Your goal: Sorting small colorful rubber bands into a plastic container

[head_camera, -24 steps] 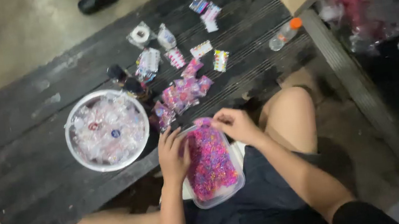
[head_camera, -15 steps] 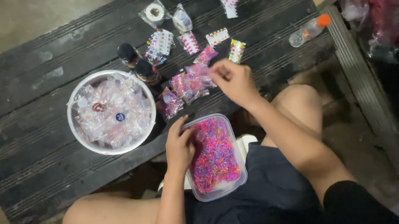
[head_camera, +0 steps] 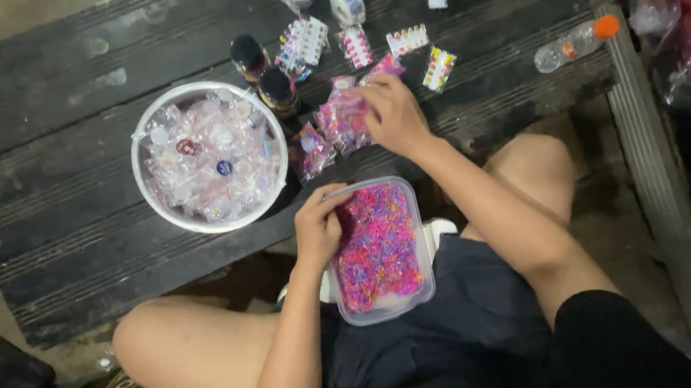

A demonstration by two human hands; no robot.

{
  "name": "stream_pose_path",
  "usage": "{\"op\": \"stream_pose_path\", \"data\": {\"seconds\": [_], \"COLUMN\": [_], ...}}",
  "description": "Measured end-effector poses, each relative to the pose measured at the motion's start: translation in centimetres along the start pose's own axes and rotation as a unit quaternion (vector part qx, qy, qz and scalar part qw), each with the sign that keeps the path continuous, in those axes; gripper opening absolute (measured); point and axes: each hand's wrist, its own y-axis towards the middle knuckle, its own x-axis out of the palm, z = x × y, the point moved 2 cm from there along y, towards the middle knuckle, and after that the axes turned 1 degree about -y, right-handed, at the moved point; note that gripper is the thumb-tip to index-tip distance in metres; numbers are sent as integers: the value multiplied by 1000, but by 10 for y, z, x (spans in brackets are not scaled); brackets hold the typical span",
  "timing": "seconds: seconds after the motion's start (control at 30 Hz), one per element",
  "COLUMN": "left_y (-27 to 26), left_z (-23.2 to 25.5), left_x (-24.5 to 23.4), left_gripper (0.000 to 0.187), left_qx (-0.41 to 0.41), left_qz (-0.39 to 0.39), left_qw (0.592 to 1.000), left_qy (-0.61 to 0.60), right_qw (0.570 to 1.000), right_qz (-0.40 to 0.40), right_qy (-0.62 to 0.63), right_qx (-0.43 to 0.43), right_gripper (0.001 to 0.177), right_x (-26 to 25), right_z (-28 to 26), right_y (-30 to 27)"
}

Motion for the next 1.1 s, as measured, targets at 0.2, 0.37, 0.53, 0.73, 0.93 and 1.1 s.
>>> {"op": "stream_pose_path", "data": {"seconds": [0.2, 0.37, 0.53, 0.73, 0.93, 1.1], "left_y": [0, -5, -12, -16, -24, -19], "left_z": [-9, -14, -8, -11, -18, -9], "left_x": [1, 1, 5, 2, -16, -25], "left_gripper": [42, 38, 36, 31, 25, 19], "left_qx": [-22, -33, -42, -38, -28, -18], "left_qz": [22, 39, 47, 65, 126, 167], "left_qw": [997, 994, 992, 983, 976, 977], "left_qy": [-73, -97, -110, -165, -178, -131], "right_qw": [972, 896, 883, 911, 881, 901], "right_qz": [-30, -164, -242, -199, -62, 45], "right_qy": [102, 179, 126, 17, 160, 18], "right_qx": [212, 372, 381, 361, 441, 431], "right_gripper": [31, 48, 39, 27, 25, 24], "right_x": [-57, -84, -78, -99, -146, -193], "right_z": [-41, -69, -81, -53, -25, -40], "right_y": [-42, -102, -146, -172, -196, -199]}}
